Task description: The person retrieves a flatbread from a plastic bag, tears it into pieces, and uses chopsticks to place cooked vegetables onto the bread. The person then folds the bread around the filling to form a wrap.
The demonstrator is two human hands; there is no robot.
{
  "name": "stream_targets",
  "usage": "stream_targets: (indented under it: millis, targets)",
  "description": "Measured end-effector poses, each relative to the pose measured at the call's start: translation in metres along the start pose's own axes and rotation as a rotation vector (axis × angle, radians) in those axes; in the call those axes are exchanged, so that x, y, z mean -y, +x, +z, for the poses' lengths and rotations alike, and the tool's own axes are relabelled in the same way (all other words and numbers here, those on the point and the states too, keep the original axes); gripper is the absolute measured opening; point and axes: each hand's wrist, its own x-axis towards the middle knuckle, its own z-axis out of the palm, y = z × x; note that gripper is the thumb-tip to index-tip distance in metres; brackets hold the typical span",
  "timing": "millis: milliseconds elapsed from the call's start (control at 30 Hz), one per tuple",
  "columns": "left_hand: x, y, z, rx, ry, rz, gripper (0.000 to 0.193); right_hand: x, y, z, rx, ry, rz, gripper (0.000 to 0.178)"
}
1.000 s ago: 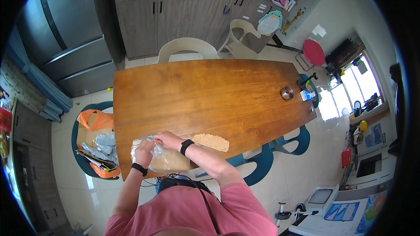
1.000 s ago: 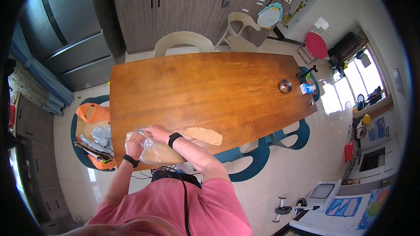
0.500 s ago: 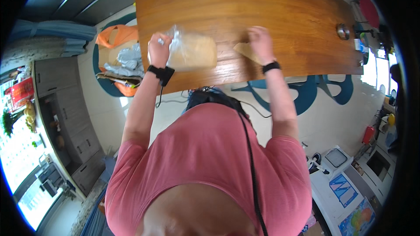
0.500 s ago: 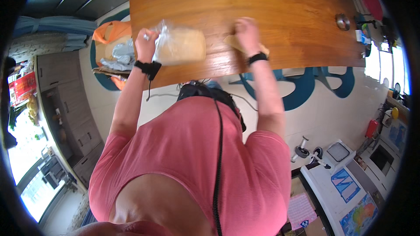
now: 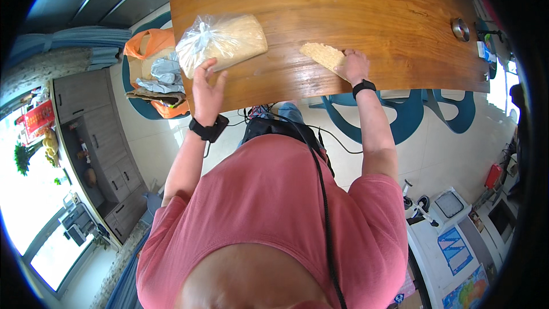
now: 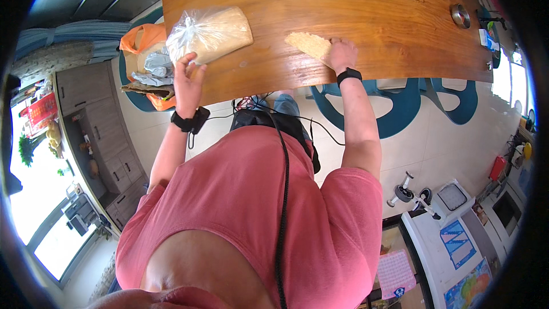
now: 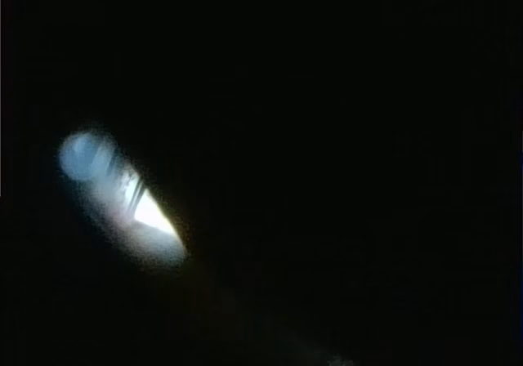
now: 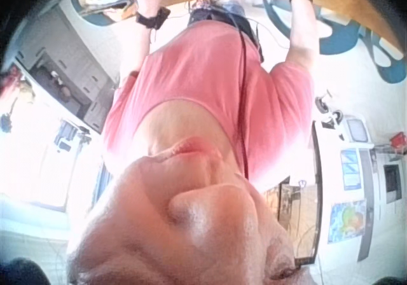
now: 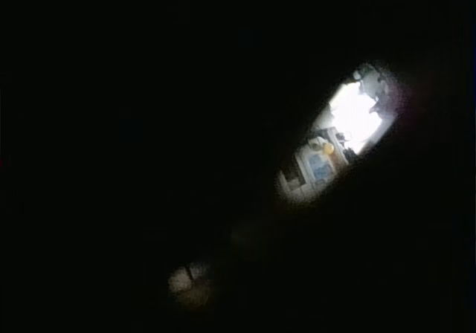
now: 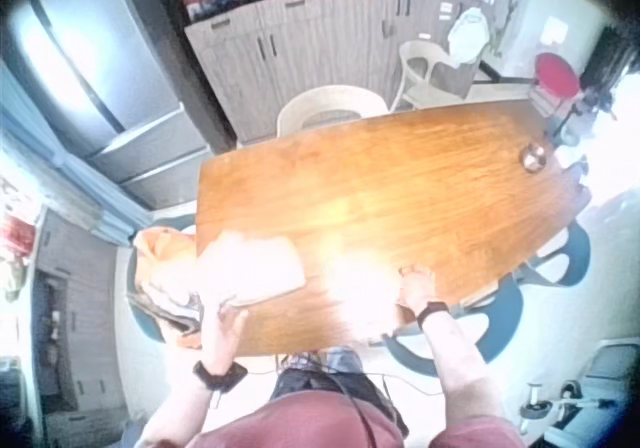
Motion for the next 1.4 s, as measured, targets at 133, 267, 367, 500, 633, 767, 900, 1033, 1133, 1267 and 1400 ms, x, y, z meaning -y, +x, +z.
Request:
stream_targets:
  millis: [133, 267, 367, 500, 633, 767, 900, 1033, 1133, 1267, 1400]
  targets:
    - [-0.012, -0.023, 0.03, 0.132, -0.023, 0.023, 0.033, -0.011, -0.004, 0.01, -0.035, 0.403, -0.118, 0.041]
    - [-0.014, -0.036, 0.058, 0.368, -0.246, -0.084, 0.03, -0.003, -0.032, 0.004, -0.117, 0.775, -0.115, 0.032]
    - [-0.015, -0.038, 0.079, 0.607, -0.493, -0.139, 0.03, 0.018, -0.076, -0.018, -0.199, 1.234, -0.163, 0.025]
    - [-0.025, -0.035, 0.093, 0.89, -0.616, -0.515, 0.045, 0.054, -0.136, -0.051, -0.233, 1.517, -0.078, 0.024]
    - [-0.051, -0.048, 0.089, 1.165, -1.143, -0.586, 0.055, 0.084, -0.189, -0.063, -0.335, 1.602, -0.012, 0.025]
    - [-0.084, -0.067, 0.083, 1.093, -1.311, -0.518, 0.046, 0.105, -0.251, -0.057, -0.416, 1.715, 0.079, 0.026]
    - [-0.106, -0.099, 0.074, 1.098, -1.151, -0.417, 0.04, 0.107, -0.309, -0.053, -0.555, 1.704, 0.166, 0.026]
    - [-0.125, -0.134, 0.072, 1.131, -1.162, -0.384, 0.033, 0.097, -0.361, -0.049, -0.708, 1.678, 0.127, 0.029]
    - [-0.136, -0.165, 0.069, 1.11, -1.125, -0.36, 0.032, 0.089, -0.396, -0.039, -0.808, 1.734, 0.115, 0.029]
    - [-0.145, -0.19, 0.071, 1.076, -1.157, -0.326, 0.032, 0.071, -0.421, -0.024, -0.975, 1.787, 0.138, 0.025]
    - [-0.141, -0.191, 0.067, 0.979, -1.15, -0.317, 0.033, 0.055, -0.432, -0.014, -1.0, 1.952, 0.156, 0.024]
